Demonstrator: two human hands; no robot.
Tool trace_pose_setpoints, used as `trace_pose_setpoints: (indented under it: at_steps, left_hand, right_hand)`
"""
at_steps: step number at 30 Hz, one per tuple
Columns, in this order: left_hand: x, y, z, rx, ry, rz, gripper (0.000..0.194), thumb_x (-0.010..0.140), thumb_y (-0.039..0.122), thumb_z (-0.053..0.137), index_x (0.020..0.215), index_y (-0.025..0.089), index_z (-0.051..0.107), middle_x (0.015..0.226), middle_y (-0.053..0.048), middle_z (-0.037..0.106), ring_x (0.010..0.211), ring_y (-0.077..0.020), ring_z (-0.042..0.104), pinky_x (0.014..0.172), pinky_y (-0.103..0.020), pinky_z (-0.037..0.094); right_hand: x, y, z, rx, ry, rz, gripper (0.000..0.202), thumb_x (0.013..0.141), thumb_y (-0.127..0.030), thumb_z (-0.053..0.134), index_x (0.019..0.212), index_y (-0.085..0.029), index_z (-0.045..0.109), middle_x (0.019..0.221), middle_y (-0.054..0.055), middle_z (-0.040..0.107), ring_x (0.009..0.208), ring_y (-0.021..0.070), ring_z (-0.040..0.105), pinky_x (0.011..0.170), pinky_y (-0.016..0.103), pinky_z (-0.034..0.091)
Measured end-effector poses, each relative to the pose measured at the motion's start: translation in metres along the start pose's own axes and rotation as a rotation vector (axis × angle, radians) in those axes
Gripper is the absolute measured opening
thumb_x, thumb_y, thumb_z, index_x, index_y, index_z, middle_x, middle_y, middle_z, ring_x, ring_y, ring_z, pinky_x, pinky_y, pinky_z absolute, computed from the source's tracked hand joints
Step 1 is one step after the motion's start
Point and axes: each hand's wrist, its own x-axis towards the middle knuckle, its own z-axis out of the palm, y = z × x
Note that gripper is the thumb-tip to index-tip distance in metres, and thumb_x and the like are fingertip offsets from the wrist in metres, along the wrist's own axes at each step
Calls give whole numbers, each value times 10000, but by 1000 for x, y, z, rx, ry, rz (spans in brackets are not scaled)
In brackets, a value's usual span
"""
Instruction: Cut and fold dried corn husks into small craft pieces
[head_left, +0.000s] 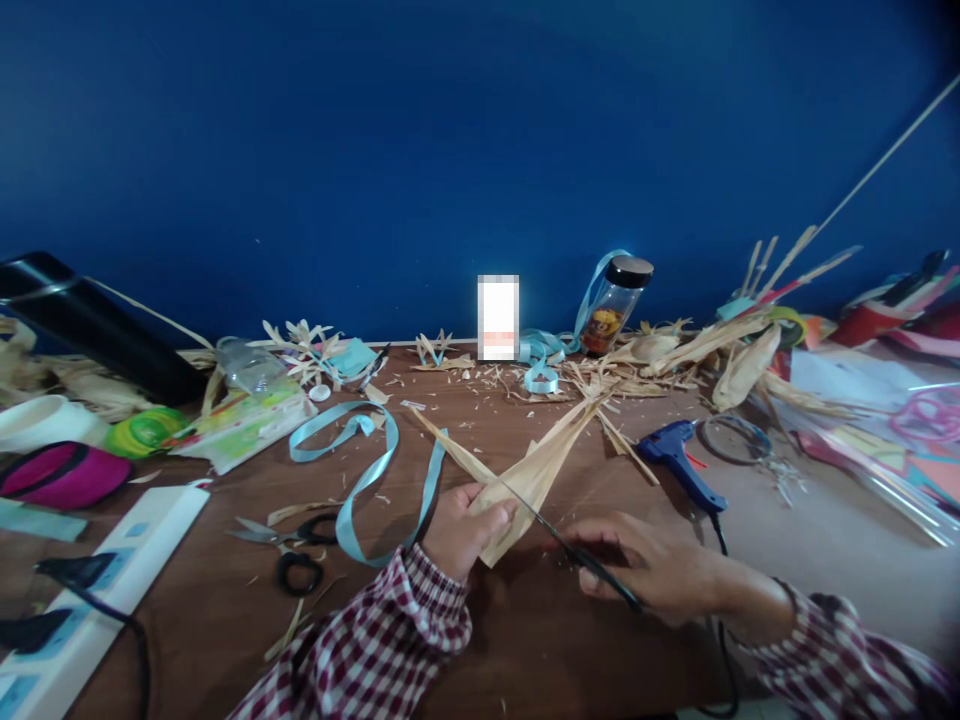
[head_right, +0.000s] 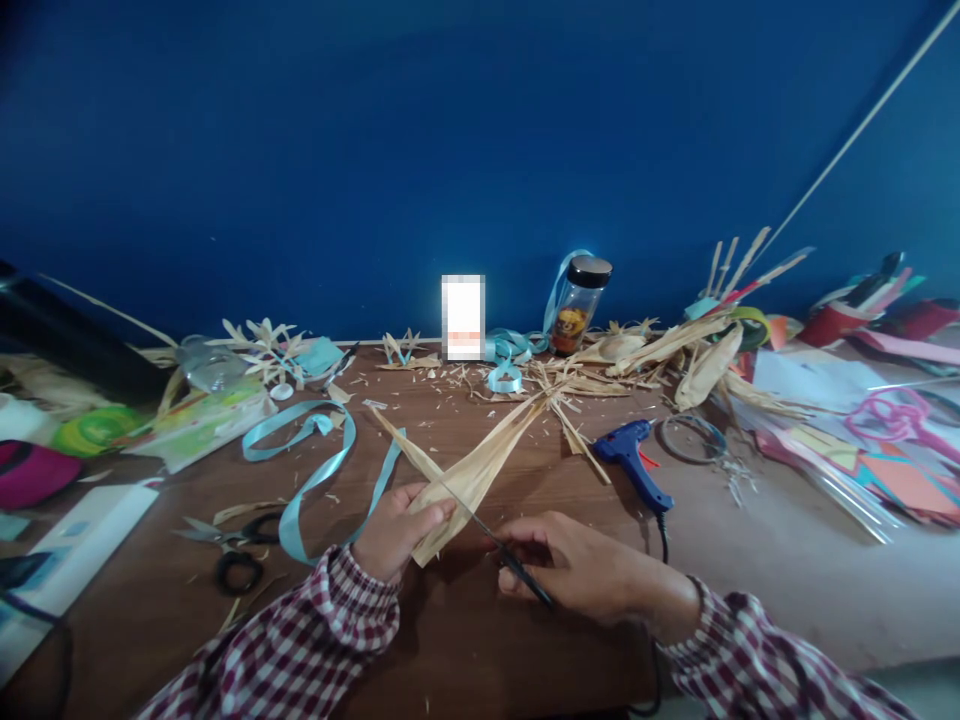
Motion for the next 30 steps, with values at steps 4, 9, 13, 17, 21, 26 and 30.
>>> trace_pose_setpoints:
  at_steps: [4, 9, 13, 17, 21, 26, 30]
  left_hand:
    - [-1, 3, 0, 5, -4, 11, 148, 536, 249, 735, 603, 135, 669, 495, 27, 579, 453, -81, 467, 464, -204, 352]
    - [-2, 5, 2, -18, -7, -16, 186, 516, 252, 744, 623, 116, 677, 487, 22, 583, 446, -81, 464, 462, -204, 352]
    - [-2, 4, 2, -30, -10, -17, 194, 513, 239, 745, 646, 111, 687, 496, 19, 590, 449, -79, 465, 467, -203, 354]
    - [-2, 4, 1, -37, -13, -26, 194, 521, 251, 749, 645, 115, 687, 493, 17, 589, 441, -82, 467, 467, -210, 361]
    - [-1, 4, 0, -43, -22, -42, 187, 517, 258, 753, 630, 127, 683, 495, 16, 596, 437, -88, 473, 465, -217, 365]
    - [0, 3, -1, -48, -36, -40, 190, 521, 274, 752, 617, 131, 671, 496, 25, 585, 444, -81, 469, 472, -212, 362]
    - [-1, 5, -1, -46, -32, -49, 215, 494, 290, 762, 596, 138, 649, 484, 30, 571, 439, -84, 464, 466, -219, 358]
  right_hand:
    - [2, 3, 0, -9, 1, -27, 425, 815, -429, 570, 1169, -202, 629, 958, 57, 710, 885, 225, 623, 713, 267, 486]
    - [1, 1, -1, 15, -6, -25, 398, 834, -417, 547, 1158, -204, 635, 915, 55, 715, 814, 201, 630, 664, 245, 483]
    - [1, -1, 0, 43, -1, -10, 374, 846, -377, 537, 1155, -190, 634, 858, 43, 708, 754, 176, 622, 651, 240, 474]
    - [2, 1, 1, -32, 41, -19, 386, 831, -404, 555, 1128, -178, 651, 855, 45, 694, 767, 183, 598, 649, 241, 458]
    - [2, 4, 2, -55, 53, -9, 385, 825, -409, 562, 1124, -184, 656, 842, 35, 690, 746, 175, 584, 642, 229, 445]
    - [3, 7, 4, -23, 73, -22, 405, 817, -434, 562, 1126, -191, 658, 846, 32, 687, 757, 182, 581, 647, 232, 447]
    - [3, 9, 5, -7, 71, -38, 397, 820, -436, 554, 1121, -199, 656, 815, 26, 671, 746, 178, 567, 633, 228, 441]
